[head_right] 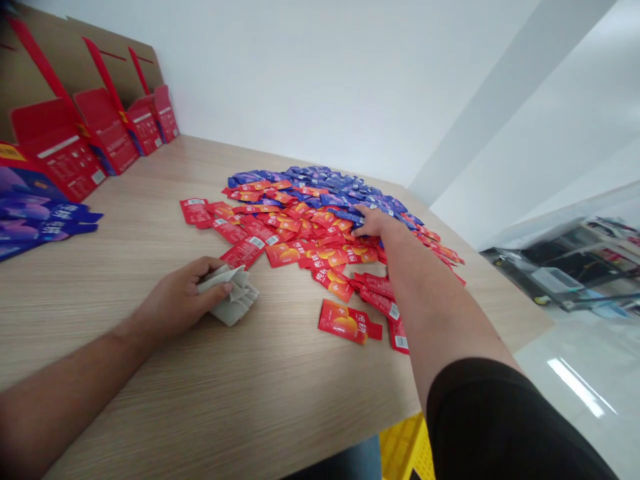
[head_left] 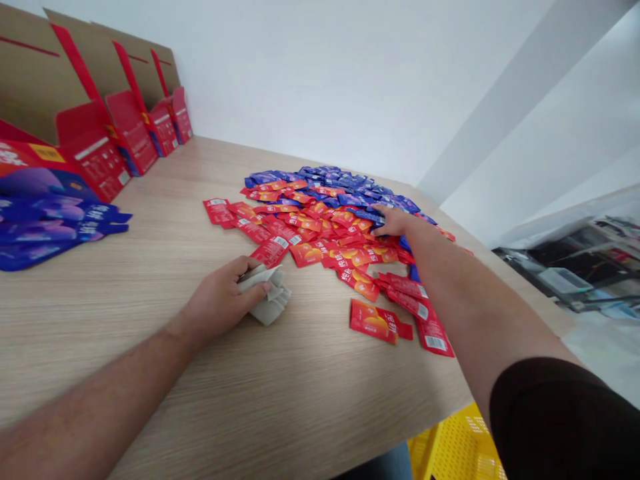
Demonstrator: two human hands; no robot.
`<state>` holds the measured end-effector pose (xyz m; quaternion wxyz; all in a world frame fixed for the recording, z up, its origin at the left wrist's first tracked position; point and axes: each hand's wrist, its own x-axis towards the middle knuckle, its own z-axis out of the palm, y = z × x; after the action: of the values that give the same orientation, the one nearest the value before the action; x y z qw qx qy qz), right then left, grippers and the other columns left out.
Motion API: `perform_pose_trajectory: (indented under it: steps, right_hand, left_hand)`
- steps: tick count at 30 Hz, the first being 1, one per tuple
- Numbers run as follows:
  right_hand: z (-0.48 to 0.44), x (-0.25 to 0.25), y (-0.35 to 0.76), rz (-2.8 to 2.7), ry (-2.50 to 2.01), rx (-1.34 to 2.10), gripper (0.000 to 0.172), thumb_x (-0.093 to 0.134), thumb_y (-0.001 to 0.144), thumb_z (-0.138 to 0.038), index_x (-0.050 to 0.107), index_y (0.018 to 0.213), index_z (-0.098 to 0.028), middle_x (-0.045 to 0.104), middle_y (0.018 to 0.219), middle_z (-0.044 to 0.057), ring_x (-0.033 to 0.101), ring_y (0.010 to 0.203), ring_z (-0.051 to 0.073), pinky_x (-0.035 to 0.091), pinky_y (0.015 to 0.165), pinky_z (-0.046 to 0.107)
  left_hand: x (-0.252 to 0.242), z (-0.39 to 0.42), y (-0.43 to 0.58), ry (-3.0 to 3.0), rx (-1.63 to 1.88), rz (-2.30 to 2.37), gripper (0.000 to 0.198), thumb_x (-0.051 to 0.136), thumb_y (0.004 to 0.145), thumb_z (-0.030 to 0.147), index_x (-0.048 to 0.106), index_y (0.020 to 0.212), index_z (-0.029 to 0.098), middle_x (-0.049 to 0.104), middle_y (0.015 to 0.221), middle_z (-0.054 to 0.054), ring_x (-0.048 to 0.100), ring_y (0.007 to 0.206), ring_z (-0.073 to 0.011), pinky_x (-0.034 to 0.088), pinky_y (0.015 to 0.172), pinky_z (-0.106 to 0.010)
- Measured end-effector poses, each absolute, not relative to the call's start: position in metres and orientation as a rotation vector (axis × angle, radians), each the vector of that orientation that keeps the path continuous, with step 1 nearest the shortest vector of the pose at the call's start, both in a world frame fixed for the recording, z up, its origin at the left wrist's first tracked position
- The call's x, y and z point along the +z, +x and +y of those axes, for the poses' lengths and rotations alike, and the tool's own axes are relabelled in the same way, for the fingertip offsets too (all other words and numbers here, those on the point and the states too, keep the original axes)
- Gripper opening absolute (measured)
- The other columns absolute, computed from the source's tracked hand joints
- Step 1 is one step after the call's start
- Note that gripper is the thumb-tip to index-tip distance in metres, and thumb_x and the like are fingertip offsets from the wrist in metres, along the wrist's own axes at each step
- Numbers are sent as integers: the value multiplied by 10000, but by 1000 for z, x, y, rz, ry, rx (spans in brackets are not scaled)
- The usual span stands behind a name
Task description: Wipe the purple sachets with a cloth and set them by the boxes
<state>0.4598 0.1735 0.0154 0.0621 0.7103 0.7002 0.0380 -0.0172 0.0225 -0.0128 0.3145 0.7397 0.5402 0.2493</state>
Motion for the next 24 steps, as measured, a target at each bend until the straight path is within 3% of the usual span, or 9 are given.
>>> perform_pose_trajectory:
  steps: [3, 7, 12, 15, 19, 24]
  right_hand:
    - [174, 20, 456, 2043, 2164, 101, 972, 781, 754, -502, 344, 1597, -293, 637, 1395, 127, 646, 1187, 319, 498, 1023, 430]
    - [168, 18, 443, 1948, 2250, 177, 884, 686, 842, -468, 312, 1606, -230, 651, 1356, 188, 652, 1171, 344, 490, 1017, 456]
    - [164, 10, 434, 1859, 2323, 177, 1010, 691, 801, -614, 301, 1596, -128, 598, 1398, 264, 638, 1202, 386, 499, 1014, 470]
    - [167, 12, 432, 1832, 2335, 146, 1076, 716, 764, -658, 290, 1598, -127, 563, 1444, 270, 632, 1220, 389, 511, 1003, 467]
    - [172, 17, 426, 1825, 2307, 110, 1068, 790, 747, -531, 265, 1615, -199, 631, 1393, 204, 665, 1172, 343, 516, 999, 436]
    - [175, 10, 419, 1782, 2354, 172, 994, 763, 791, -425, 271, 1615, -165, 653, 1337, 249, 676, 1150, 368, 515, 988, 459]
  left_hand:
    - [-15, 24, -18, 1935, 665, 1420, 340, 614, 816, 498, 636, 1014, 223, 716, 897, -14, 655, 800, -223, 463, 716, -327]
    - [-17, 25, -19, 1941, 682, 1409, 359, 617, 814, 491, 650, 1048, 221, 730, 953, -25, 667, 846, -235, 471, 738, -334]
    - [-17, 25, -18, 1944, 675, 1423, 364, 618, 807, 491, 656, 1044, 217, 732, 954, -28, 666, 843, -241, 473, 737, -342]
    - [-17, 25, -18, 1938, 669, 1431, 376, 622, 806, 492, 655, 1057, 214, 730, 969, -32, 666, 859, -244, 472, 740, -344]
    - [-18, 25, -18, 1932, 661, 1422, 369, 616, 814, 492, 649, 1053, 213, 724, 948, -29, 661, 848, -239, 470, 745, -344]
    - [-17, 26, -18, 1958, 655, 1416, 359, 617, 814, 497, 647, 1042, 221, 726, 949, -23, 662, 846, -237, 467, 751, -343]
